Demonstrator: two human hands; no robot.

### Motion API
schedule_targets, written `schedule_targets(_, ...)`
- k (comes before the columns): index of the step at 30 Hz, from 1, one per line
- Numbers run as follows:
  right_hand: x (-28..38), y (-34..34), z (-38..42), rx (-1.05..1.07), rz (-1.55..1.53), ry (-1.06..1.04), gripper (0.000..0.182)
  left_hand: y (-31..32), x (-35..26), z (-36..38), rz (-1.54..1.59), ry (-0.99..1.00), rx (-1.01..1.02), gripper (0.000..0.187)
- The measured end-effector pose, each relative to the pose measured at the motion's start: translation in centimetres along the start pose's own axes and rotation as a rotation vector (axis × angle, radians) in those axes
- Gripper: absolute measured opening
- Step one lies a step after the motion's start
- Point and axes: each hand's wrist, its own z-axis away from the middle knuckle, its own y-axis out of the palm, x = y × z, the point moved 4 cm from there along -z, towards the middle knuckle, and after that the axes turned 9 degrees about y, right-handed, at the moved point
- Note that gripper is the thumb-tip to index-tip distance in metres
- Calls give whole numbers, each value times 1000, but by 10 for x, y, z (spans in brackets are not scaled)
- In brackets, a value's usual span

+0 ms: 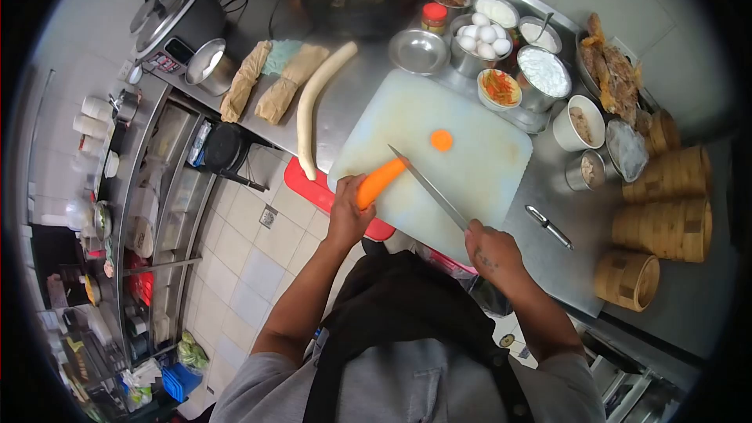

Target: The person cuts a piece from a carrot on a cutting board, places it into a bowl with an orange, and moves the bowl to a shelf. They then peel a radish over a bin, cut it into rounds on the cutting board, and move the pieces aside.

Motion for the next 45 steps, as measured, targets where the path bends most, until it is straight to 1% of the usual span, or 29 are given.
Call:
schedule_targets(2, -1, -1, 2, 3, 21, -14, 20, 0, 0, 1, -21, 40, 35, 62)
schedule_targets(4, 1, -2, 2, 2, 38, -22, 20, 0, 2, 1, -9, 32, 38, 62)
schedule_targets(6, 6, -2, -1, 54, -23, -25, 18, 0, 3, 0, 4, 29, 43, 62)
schedule_targets(9, 9, 31, -28, -11, -93, -89, 19, 0, 4, -1, 2, 35, 44, 63)
schedule_targets(11, 7, 45, -48, 6, -112, -68, 20, 1, 6, 0, 7, 55, 41, 62)
schedule_targets(15, -4, 19, -64, 84, -178, -2, 24, -13, 4, -2, -61, 23, -8, 58)
schedule_targets(16, -9, 9, -67, 23, -153, 10, 26, -16, 15, 2, 304, -202, -108, 53)
schedule_targets(17, -11, 0, -69, 26, -149, -6, 26, -15, 24, 10, 674, -421, -210, 48)
schedule_targets(18, -13, -16, -72, -83, -97, 1, 25, -15, 29, 17, 946, -483, -327, 43)
schedule_targets(19, -16, -30, -77, -196, -46, 5, 24, -24, 28, 23, 941, -477, -345, 43)
schedule_targets(20, -24, -32, -87, -199, -45, -14, 24, -31, 27, 31, 1103, -532, -316, 46)
schedule_targets(21, -35, -35, -99, -318, -82, -65, 25, -35, 23, 38, 1266, -583, -282, 51)
schedule_targets(22, -43, -36, -109, -436, -120, -117, 25, -41, 17, 45, 1214, -626, -330, 56)
schedule_targets(26, -73, -20, -141, -439, -63, -122, 31, -56, -9, 82, 1313, -570, -418, 53)
schedule_targets(28, -72, -19, -145, -547, 104, -100, 38, -58, -22, 102, 1333, -563, -461, 54)
schedule_targets(29, -67, -15, -149, -538, 102, -132, 38, -60, -27, 111, 1352, -559, -492, 54)
schedule_targets(31, -34, -6, -149, -605, -7, -225, 47, -63, -41, 128, 1363, -578, -591, 55)
schedule_targets(32, -13, 4, -155, -575, -28, -278, 47, -66, -47, 136, 1384, -560, -579, 56)
schedule_targets(34, 23, 24, -168, -517, -28, -314, 55, -69, -59, 156, 1392, -534, -591, 57)
schedule_targets(35, 32, 35, -177, -527, 38, -342, 65, -71, -67, 164, 1357, -528, -600, 56)
schedule_targets(36, 44, 40, -184, -521, 22, -353, 70, -73, -72, 172, 1302, -570, -651, 56)
schedule_targets(37, 53, 52, -199, -550, 16, -429, 71, -77, -78, 181, 1213, -609, -704, 57)
schedule_targets(39, 87, 64, -197, -480, 141, -428, 70, -89, -85, 209, 1134, -576, -770, 53)
schedule_targets(40, 96, 76, -190, -500, 132, -509, 66, -93, -87, 231, 1103, -595, -793, 58)
schedule_targets(41, 111, 81, -177, -506, 190, -407, 58, -100, -93, 248, 1083, -553, -830, 53)
schedule_targets(42, 112, 89, -177, -550, 248, -532, 51, -102, -96, 268, 1051, -513, -894, 48)
schedule_targets(43, 104, 97, -192, -556, 204, -556, 42, -106, -103, 288, 1060, -519, -964, 42)
schedule_targets(44, 94, 100, -206, -581, 112, -664, 39, -112, -113, 308, 1045, -519, -1038, 41)
schedule_targets(45, 86, 107, -222, -551, 64, -718, 30, -118, -122, 328, 1026, -517, -1104, 40)
